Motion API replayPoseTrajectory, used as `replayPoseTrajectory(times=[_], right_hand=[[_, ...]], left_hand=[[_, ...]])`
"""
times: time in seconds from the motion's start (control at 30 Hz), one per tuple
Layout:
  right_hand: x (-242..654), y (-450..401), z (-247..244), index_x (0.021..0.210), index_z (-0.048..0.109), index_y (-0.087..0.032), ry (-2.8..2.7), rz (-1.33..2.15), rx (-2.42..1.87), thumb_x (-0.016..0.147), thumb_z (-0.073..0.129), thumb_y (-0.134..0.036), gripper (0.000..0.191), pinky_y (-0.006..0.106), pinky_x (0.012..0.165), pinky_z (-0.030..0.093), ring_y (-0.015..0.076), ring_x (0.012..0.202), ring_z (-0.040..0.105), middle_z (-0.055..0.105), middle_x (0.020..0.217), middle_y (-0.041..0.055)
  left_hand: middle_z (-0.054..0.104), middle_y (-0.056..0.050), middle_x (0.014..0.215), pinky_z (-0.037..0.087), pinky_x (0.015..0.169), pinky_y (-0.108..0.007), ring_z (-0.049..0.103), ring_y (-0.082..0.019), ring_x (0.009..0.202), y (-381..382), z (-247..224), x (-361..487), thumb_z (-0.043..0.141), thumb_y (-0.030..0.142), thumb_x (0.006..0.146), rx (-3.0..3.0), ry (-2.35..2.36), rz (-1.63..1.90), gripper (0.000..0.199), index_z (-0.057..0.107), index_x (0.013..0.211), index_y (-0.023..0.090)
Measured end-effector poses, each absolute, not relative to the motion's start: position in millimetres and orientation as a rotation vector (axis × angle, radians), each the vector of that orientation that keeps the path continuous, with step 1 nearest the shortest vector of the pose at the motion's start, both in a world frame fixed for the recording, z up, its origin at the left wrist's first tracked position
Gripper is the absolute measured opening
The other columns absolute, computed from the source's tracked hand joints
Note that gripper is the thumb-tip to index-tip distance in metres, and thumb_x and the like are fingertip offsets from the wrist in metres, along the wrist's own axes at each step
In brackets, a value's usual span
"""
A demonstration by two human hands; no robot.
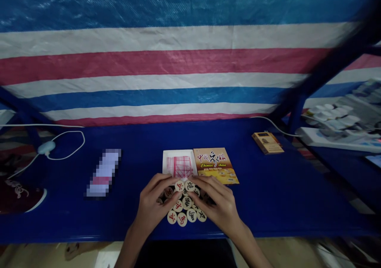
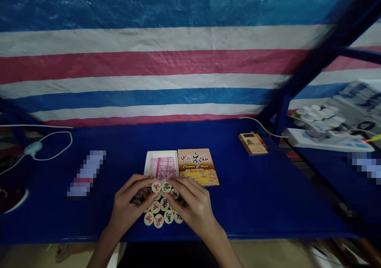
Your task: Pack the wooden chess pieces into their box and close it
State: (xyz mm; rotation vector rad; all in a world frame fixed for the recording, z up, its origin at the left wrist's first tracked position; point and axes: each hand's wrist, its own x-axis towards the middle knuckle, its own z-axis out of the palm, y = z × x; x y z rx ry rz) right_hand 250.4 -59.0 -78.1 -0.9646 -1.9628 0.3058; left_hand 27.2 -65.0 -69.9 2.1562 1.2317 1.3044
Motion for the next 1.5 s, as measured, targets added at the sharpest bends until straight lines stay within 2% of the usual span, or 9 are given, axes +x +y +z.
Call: replayPoseTrajectory(times=[0.2, 0.4, 0.7, 0.9, 1.13, 1.4, 1.5], right_hand=[[251, -60, -79, 0.136, 0.061, -0.029, -1.977, 0.326, -0.946, 0.09, 0.072, -0.015, 0.049, 0.035, 0.087, 0.058, 0.0171, 0.101, 0.068, 0.071, 0.114, 0.0032], [251, -58, -81, 0.139, 0.059, -0.028, -2.005, 0.298, -0.943, 0.091, 0.072, -0.014, 0.051, 0.035, 0.086, 0.058, 0.0173, 0.101, 0.068, 0.071, 0.116, 0.0041], [250, -59, -81, 0.139, 0.06, -0.028, -2.02, 0.293, -0.961, 0.092, 0.07, -0.014, 0.05, 0.036, 0.091, 0.057, 0.0176, 0.105, 0.068, 0.071, 0.119, 0.0041], [248, -58, -80, 0.139, 0.06, -0.029, -2.027, 0.314, -0.954, 0.092, 0.07, -0.015, 0.05, 0.035, 0.09, 0.058, 0.0177, 0.105, 0.069, 0.072, 0.12, 0.0037], [247, -61, -77, 0.139, 0.06, -0.032, -2.019, 0.356, -0.999, 0.094, 0.067, -0.017, 0.047, 0.037, 0.092, 0.058, 0.0185, 0.107, 0.069, 0.071, 0.121, 0.0034], [248, -68, -69, 0.135, 0.063, -0.028, -1.949, 0.336, -1.0, 0.093, 0.068, -0.016, 0.044, 0.039, 0.097, 0.057, 0.0205, 0.115, 0.065, 0.067, 0.126, 0.0065], [254, -90, -70, 0.132, 0.064, -0.027, -1.91, 0.334, -1.057, 0.092, 0.069, -0.016, 0.042, 0.036, 0.089, 0.06, 0.0201, 0.109, 0.066, 0.065, 0.12, 0.0079]], left_hand=[[0.066, -0.005, 0.109, 0.058, 0.084, -0.027, 0.067, -0.015, 0.098, -66, -70, 24, 0.072, 0.014, 0.088, 2.153, 1.245, 1.3, 0.032, 0.069, 0.119, 0.023], [0.066, -0.004, 0.101, 0.058, 0.076, -0.026, 0.067, -0.013, 0.086, -66, -69, 24, 0.071, 0.015, 0.089, 2.114, 1.26, 1.279, 0.03, 0.069, 0.117, 0.023], [0.066, -0.004, 0.1, 0.058, 0.074, -0.027, 0.066, -0.013, 0.085, -64, -67, 25, 0.071, 0.016, 0.088, 2.089, 1.253, 1.313, 0.026, 0.069, 0.113, 0.023], [0.064, -0.005, 0.102, 0.058, 0.078, -0.03, 0.065, -0.015, 0.089, -65, -64, 23, 0.07, 0.018, 0.089, 2.091, 1.267, 1.301, 0.025, 0.069, 0.114, 0.023], [0.064, -0.004, 0.102, 0.058, 0.078, -0.031, 0.064, -0.014, 0.082, -65, -65, 24, 0.07, 0.019, 0.09, 2.086, 1.272, 1.283, 0.023, 0.069, 0.113, 0.023], [0.065, -0.004, 0.105, 0.057, 0.079, -0.03, 0.066, -0.014, 0.086, -74, -60, 21, 0.07, 0.017, 0.09, 2.094, 1.295, 1.326, 0.026, 0.069, 0.115, 0.023], [0.066, -0.005, 0.107, 0.056, 0.081, -0.03, 0.066, -0.015, 0.09, -96, -64, 14, 0.069, 0.015, 0.09, 2.143, 1.338, 1.311, 0.032, 0.067, 0.121, 0.024]])
